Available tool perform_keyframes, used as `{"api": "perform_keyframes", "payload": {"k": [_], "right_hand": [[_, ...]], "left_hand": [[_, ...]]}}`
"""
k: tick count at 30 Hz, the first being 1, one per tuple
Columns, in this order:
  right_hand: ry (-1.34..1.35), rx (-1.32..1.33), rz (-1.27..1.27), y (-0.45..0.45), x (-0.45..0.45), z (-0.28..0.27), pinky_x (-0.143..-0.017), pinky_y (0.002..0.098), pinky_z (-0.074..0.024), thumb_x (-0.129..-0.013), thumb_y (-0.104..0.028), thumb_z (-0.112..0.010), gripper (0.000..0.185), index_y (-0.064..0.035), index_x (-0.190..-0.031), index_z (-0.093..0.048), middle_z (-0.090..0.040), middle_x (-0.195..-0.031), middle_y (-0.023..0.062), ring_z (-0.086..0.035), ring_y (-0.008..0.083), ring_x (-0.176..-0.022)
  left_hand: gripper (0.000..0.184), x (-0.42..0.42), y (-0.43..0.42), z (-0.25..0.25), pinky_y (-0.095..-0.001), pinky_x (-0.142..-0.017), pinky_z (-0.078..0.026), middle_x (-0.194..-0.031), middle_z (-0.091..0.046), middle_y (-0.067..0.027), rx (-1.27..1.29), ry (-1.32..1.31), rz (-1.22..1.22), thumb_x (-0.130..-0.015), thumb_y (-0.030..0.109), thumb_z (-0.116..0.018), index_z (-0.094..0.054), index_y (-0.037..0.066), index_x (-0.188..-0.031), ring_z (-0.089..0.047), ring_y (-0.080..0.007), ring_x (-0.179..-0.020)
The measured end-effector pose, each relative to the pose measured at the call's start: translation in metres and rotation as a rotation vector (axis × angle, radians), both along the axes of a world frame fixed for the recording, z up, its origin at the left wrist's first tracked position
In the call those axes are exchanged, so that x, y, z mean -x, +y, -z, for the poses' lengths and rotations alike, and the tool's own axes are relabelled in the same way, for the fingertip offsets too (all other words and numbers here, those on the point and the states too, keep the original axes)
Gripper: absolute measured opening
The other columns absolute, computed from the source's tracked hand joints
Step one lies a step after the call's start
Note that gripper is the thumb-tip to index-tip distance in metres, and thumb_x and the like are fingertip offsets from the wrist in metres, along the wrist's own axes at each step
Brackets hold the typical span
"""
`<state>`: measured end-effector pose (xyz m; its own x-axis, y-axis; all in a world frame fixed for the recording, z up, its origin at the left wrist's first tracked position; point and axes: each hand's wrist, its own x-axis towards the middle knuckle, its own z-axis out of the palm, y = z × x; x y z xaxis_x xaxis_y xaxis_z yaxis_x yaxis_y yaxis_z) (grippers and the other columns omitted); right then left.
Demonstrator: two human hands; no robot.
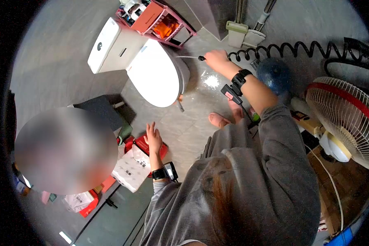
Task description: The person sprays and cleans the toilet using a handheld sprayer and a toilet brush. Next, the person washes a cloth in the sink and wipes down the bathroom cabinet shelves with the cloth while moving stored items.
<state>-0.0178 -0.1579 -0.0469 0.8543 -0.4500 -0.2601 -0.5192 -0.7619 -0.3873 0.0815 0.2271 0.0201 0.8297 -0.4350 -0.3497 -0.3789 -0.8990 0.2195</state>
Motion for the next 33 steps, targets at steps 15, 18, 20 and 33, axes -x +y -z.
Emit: {"api": "perform_keyframes", "payload": {"k": [15,18,20,33], "right_hand": [[-0.07,0.026,0.036,-0.006,-0.027,-0.002,-0.057,0.039,-0.0453,-0.076,-0.021,-0.053,0.013,-0.0112,-0.079,-0.059,-0.06,-0.071,0.0095,-0.059,0.0274,-0.069],[-0.084,0.019,0.065,-0.003,-0.026,0.001,-0.056,0.0375,-0.0462,-0.073,-0.017,-0.05,0.017,-0.0084,-0.07,-0.064,-0.062,-0.071,0.0103,-0.06,0.0265,-0.069],[0.016,0.028,0.003,-0.001,-0.021,0.0,-0.058,0.0379,-0.0458,-0.075,-0.023,-0.054,0.015,-0.0103,-0.077,-0.061,-0.06,-0.07,0.0094,-0.059,0.0272,-0.068],[0.096,-0.004,-0.191,0.045,0.025,0.003,-0.057,0.0357,-0.0473,-0.069,-0.009,-0.051,0.015,-0.0078,-0.071,-0.065,-0.063,-0.074,0.0099,-0.061,0.0259,-0.071]], "left_hand": [[0.035,-0.008,0.002,0.013,-0.0434,-0.098,-0.006,-0.134,-0.027,-0.0122,-0.043,-0.026,0.047,-0.085,0.018,-0.041,-0.044,0.018,-0.12,-0.039,-0.0204,-0.112],[0.035,-0.007,0.003,0.012,-0.0442,-0.098,-0.006,-0.133,-0.027,-0.0125,-0.042,-0.012,0.043,-0.085,0.019,-0.041,-0.044,0.018,-0.12,-0.036,-0.0218,-0.116],[0.035,-0.006,0.001,0.009,-0.0447,-0.098,-0.006,-0.133,-0.027,-0.0127,-0.051,-0.015,0.045,-0.085,0.019,-0.041,-0.044,0.018,-0.12,-0.034,-0.0224,-0.117],[0.036,0.002,0.002,0.006,-0.0517,-0.096,-0.008,-0.132,-0.027,-0.0182,-0.024,0.057,0.004,-0.084,0.016,-0.041,-0.044,0.014,-0.12,-0.027,-0.0279,-0.122]]}}
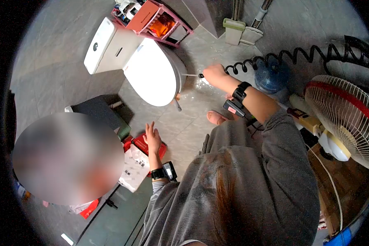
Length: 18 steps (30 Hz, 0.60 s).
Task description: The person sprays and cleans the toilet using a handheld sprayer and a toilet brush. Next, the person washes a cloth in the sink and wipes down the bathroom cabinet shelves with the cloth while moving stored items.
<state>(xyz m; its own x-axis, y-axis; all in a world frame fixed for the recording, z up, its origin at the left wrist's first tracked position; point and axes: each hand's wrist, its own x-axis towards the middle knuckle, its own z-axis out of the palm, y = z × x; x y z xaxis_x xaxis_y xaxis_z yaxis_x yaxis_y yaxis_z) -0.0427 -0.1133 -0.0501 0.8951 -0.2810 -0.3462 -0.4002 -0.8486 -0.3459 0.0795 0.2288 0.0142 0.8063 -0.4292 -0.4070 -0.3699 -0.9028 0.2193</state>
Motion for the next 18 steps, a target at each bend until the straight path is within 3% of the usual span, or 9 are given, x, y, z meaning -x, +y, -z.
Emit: {"api": "perform_keyframes", "payload": {"k": [1,14,18], "right_hand": [[-0.015,0.04,-0.009,0.004,0.003,0.008,-0.056,0.0377,-0.0456,-0.071,-0.023,-0.054,0.015,-0.0108,-0.07,-0.063,-0.06,-0.065,0.0084,-0.059,0.0256,-0.065],[-0.028,-0.006,-0.025,0.037,0.014,-0.009,-0.054,0.0372,-0.0457,-0.067,-0.016,-0.052,0.013,-0.0083,-0.065,-0.063,-0.061,-0.066,0.0099,-0.06,0.0261,-0.065],[0.069,-0.017,-0.119,0.048,0.006,-0.032,-0.057,0.0334,-0.0476,-0.068,-0.009,-0.052,0.013,-0.0078,-0.072,-0.064,-0.062,-0.075,0.008,-0.061,0.0232,-0.072]], "left_hand": [[0.036,0.001,0.0,0.0,-0.052,-0.096,-0.007,-0.132,-0.027,-0.0181,0.001,0.003,0.0,-0.084,0.017,-0.041,-0.043,0.014,-0.12,-0.027,-0.0278,-0.122],[0.036,0.012,0.003,-0.003,-0.0523,-0.096,-0.007,-0.131,-0.028,-0.018,0.026,-0.038,-0.006,-0.084,0.015,-0.041,-0.043,0.015,-0.12,-0.029,-0.0276,-0.121],[0.036,0.011,0.012,-0.002,-0.0525,-0.096,-0.007,-0.131,-0.029,-0.0172,0.042,-0.045,-0.007,-0.084,0.015,-0.042,-0.043,0.015,-0.12,-0.03,-0.0267,-0.121]]}}
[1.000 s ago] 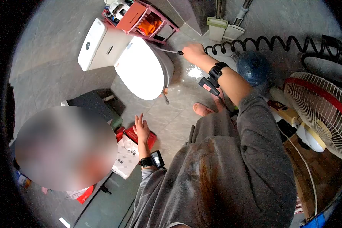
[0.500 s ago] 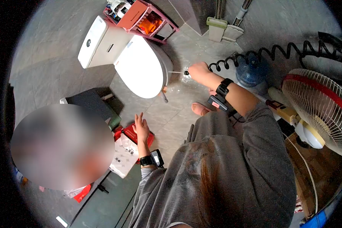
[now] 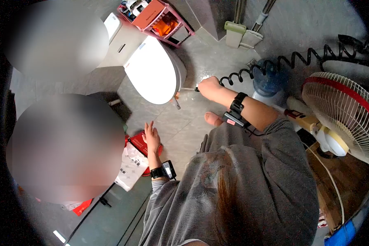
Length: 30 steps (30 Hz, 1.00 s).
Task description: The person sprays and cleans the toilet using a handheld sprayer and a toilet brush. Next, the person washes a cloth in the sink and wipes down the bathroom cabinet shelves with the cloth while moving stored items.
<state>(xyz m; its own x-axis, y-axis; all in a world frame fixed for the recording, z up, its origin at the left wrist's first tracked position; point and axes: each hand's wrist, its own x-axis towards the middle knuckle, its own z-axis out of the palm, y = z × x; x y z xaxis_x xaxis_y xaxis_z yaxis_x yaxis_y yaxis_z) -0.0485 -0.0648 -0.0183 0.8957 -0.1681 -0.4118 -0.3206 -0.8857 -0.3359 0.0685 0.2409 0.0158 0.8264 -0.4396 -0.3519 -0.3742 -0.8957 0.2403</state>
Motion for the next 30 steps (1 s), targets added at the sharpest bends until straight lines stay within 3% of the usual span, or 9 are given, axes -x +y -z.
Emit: {"api": "perform_keyframes", "payload": {"k": [8,9,19,21,23,25,27,30], "right_hand": [[-0.157,0.05,-0.068,0.039,-0.024,-0.04,-0.051,0.0334,-0.0465,-0.064,-0.01,-0.055,0.008,-0.0073,-0.064,-0.063,-0.061,-0.067,0.0082,-0.061,0.0227,-0.064],[-0.161,-0.003,-0.077,0.046,-0.029,-0.044,-0.053,0.0344,-0.0471,-0.064,-0.01,-0.055,0.009,-0.0055,-0.062,-0.062,-0.061,-0.065,0.0113,-0.061,0.0249,-0.065],[-0.186,0.074,-0.205,0.101,-0.062,-0.064,-0.05,0.0314,-0.0473,-0.065,-0.008,-0.052,0.009,-0.0046,-0.065,-0.061,-0.061,-0.063,0.0082,-0.061,0.0211,-0.062],[-0.155,0.105,-0.164,0.1,-0.071,-0.044,-0.05,0.0318,-0.047,-0.066,-0.006,-0.052,0.008,-0.0068,-0.063,-0.06,-0.06,-0.062,0.0081,-0.06,0.0233,-0.062],[-0.311,0.139,-0.121,0.092,-0.075,-0.049,-0.052,0.0327,-0.0471,-0.068,-0.006,-0.052,0.009,-0.0075,-0.064,-0.06,-0.06,-0.063,0.0101,-0.06,0.0253,-0.062],[-0.258,0.235,-0.141,0.083,-0.082,-0.056,-0.055,0.0358,-0.0471,-0.07,-0.008,-0.051,0.009,-0.0069,-0.066,-0.059,-0.06,-0.065,0.0125,-0.06,0.0272,-0.063],[-0.193,0.226,0.006,0.07,-0.093,-0.055,-0.059,0.0422,-0.046,-0.075,-0.016,-0.049,0.014,-0.0052,-0.074,-0.058,-0.059,-0.067,0.0152,-0.058,0.0318,-0.066],[-0.234,0.325,-0.009,0.059,-0.101,-0.066,-0.059,0.0424,-0.046,-0.076,-0.019,-0.05,0.016,-0.0043,-0.076,-0.057,-0.058,-0.065,0.0157,-0.058,0.0328,-0.065]], "left_hand": [[0.036,0.007,0.016,0.001,-0.0519,-0.096,-0.005,-0.133,-0.026,-0.0143,0.044,0.007,-0.097,-0.085,0.016,-0.04,-0.043,0.017,-0.12,-0.027,-0.0236,-0.123],[0.035,0.009,0.018,-0.001,-0.0519,-0.097,-0.005,-0.134,-0.026,-0.0141,0.053,0.012,-0.12,-0.085,0.016,-0.039,-0.043,0.016,-0.12,-0.025,-0.0233,-0.124],[0.036,0.026,0.058,0.009,-0.0493,-0.099,-0.004,-0.132,-0.029,-0.0157,0.123,0.01,-0.349,-0.083,0.015,-0.041,-0.044,0.016,-0.119,-0.028,-0.0238,-0.122],[0.036,0.029,0.06,0.008,-0.0494,-0.099,-0.004,-0.132,-0.028,-0.0161,0.152,-0.005,-0.431,-0.083,0.015,-0.041,-0.044,0.015,-0.119,-0.028,-0.0241,-0.122],[0.036,0.032,0.062,0.01,-0.0494,-0.099,-0.003,-0.132,-0.028,-0.0164,0.186,-0.009,-0.507,-0.083,0.015,-0.041,-0.044,0.015,-0.119,-0.029,-0.0244,-0.122],[0.035,0.033,0.065,0.013,-0.0497,-0.099,-0.003,-0.132,-0.027,-0.0174,0.205,-0.015,-0.508,-0.083,0.015,-0.04,-0.045,0.014,-0.118,-0.031,-0.0256,-0.12],[0.034,0.034,0.067,0.017,-0.0497,-0.099,-0.003,-0.132,-0.027,-0.018,0.243,-0.018,-0.568,-0.083,0.014,-0.039,-0.045,0.013,-0.117,-0.032,-0.0264,-0.119],[0.034,0.037,0.069,0.024,-0.0486,-0.099,-0.002,-0.132,-0.028,-0.0173,0.292,-0.012,-0.62,-0.084,0.013,-0.039,-0.045,0.013,-0.117,-0.033,-0.0255,-0.119]]}}
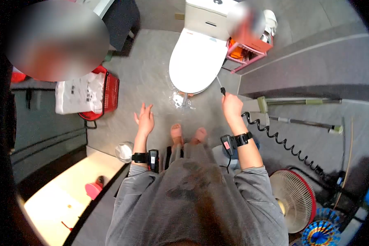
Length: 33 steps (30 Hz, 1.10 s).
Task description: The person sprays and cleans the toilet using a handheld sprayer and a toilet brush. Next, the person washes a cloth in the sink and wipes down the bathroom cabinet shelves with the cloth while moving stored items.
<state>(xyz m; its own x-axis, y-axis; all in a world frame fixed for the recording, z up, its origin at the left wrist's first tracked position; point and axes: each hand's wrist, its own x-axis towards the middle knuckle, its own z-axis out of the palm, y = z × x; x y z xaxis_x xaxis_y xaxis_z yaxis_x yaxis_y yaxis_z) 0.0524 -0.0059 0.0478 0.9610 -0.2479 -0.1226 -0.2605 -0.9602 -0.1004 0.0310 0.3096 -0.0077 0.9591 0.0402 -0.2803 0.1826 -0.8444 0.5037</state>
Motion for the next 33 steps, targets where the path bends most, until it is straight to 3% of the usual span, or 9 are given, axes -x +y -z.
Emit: {"api": "perform_keyframes", "payload": {"k": [8,10,17,20,28,32,33], "right_hand": [[-0.039,0.099,-0.15,0.024,-0.023,-0.019,-0.055,0.0414,-0.0462,-0.076,-0.02,-0.053,0.016,-0.0042,-0.075,-0.055,-0.059,-0.065,0.015,-0.058,0.0315,-0.063],[-0.03,0.137,-0.208,0.036,-0.027,-0.023,-0.055,0.0414,-0.0462,-0.076,-0.02,-0.052,0.016,-0.0042,-0.074,-0.055,-0.059,-0.065,0.0149,-0.058,0.0312,-0.062],[0.028,0.175,-0.418,0.093,-0.039,-0.048,-0.053,0.0406,-0.0465,-0.076,-0.018,-0.051,0.016,-0.003,-0.073,-0.055,-0.058,-0.063,0.016,-0.058,0.0316,-0.06],[0.043,0.173,-0.493,0.113,-0.043,-0.042,-0.054,0.0396,-0.0471,-0.076,-0.017,-0.05,0.016,-0.0021,-0.072,-0.056,-0.057,-0.061,0.0169,-0.058,0.0319,-0.059],[0.119,0.208,-0.626,0.153,-0.032,-0.023,-0.049,0.0389,-0.0474,-0.077,-0.013,-0.046,0.018,-0.0026,-0.066,-0.055,-0.056,-0.057,0.0163,-0.058,0.0312,-0.054],[0.22,0.204,-0.629,0.164,-0.021,-0.01,-0.054,0.0415,-0.0473,-0.078,-0.019,-0.049,0.02,-0.0019,-0.071,-0.057,-0.057,-0.06,0.0184,-0.058,0.0334,-0.058],[0.232,0.232,-0.654,0.166,-0.017,-0.005,-0.052,0.0395,-0.0479,-0.077,-0.014,-0.047,0.017,-0.0023,-0.068,-0.056,-0.057,-0.059,0.0168,-0.059,0.0317,-0.057]], "left_hand": [[0.034,0.011,0.018,0.02,-0.0476,-0.099,-0.003,-0.131,-0.03,-0.0164,0.02,-0.007,-0.113,-0.084,0.012,-0.037,-0.045,0.014,-0.117,-0.039,-0.0241,-0.114],[0.035,0.016,0.023,0.025,-0.0507,-0.098,-0.005,-0.129,-0.031,-0.0181,0.038,-0.099,-0.141,-0.08,0.01,-0.044,-0.047,0.014,-0.115,-0.041,-0.0244,-0.112],[0.037,0.027,0.037,0.027,-0.0521,-0.097,-0.007,-0.13,-0.03,-0.0162,0.036,-0.124,-0.25,-0.079,0.01,-0.047,-0.046,0.014,-0.115,-0.042,-0.0244,-0.11],[0.036,0.028,0.042,0.013,-0.0518,-0.098,-0.007,-0.131,-0.029,-0.0152,0.073,-0.036,-0.279,-0.079,0.01,-0.046,-0.047,0.013,-0.115,-0.041,-0.0248,-0.111],[0.033,0.033,0.052,0.021,-0.0492,-0.099,-0.006,-0.129,-0.031,-0.0175,0.185,-0.126,-0.371,-0.081,0.01,-0.043,-0.049,0.011,-0.113,-0.041,-0.027,-0.11],[0.033,0.038,0.058,0.024,-0.049,-0.099,-0.006,-0.129,-0.032,-0.0177,0.207,-0.107,-0.404,-0.081,0.009,-0.042,-0.049,0.011,-0.113,-0.041,-0.0271,-0.11],[0.033,0.04,0.059,0.025,-0.0491,-0.099,-0.006,-0.128,-0.032,-0.018,0.202,-0.121,-0.412,-0.081,0.009,-0.043,-0.049,0.011,-0.113,-0.041,-0.0272,-0.109]]}}
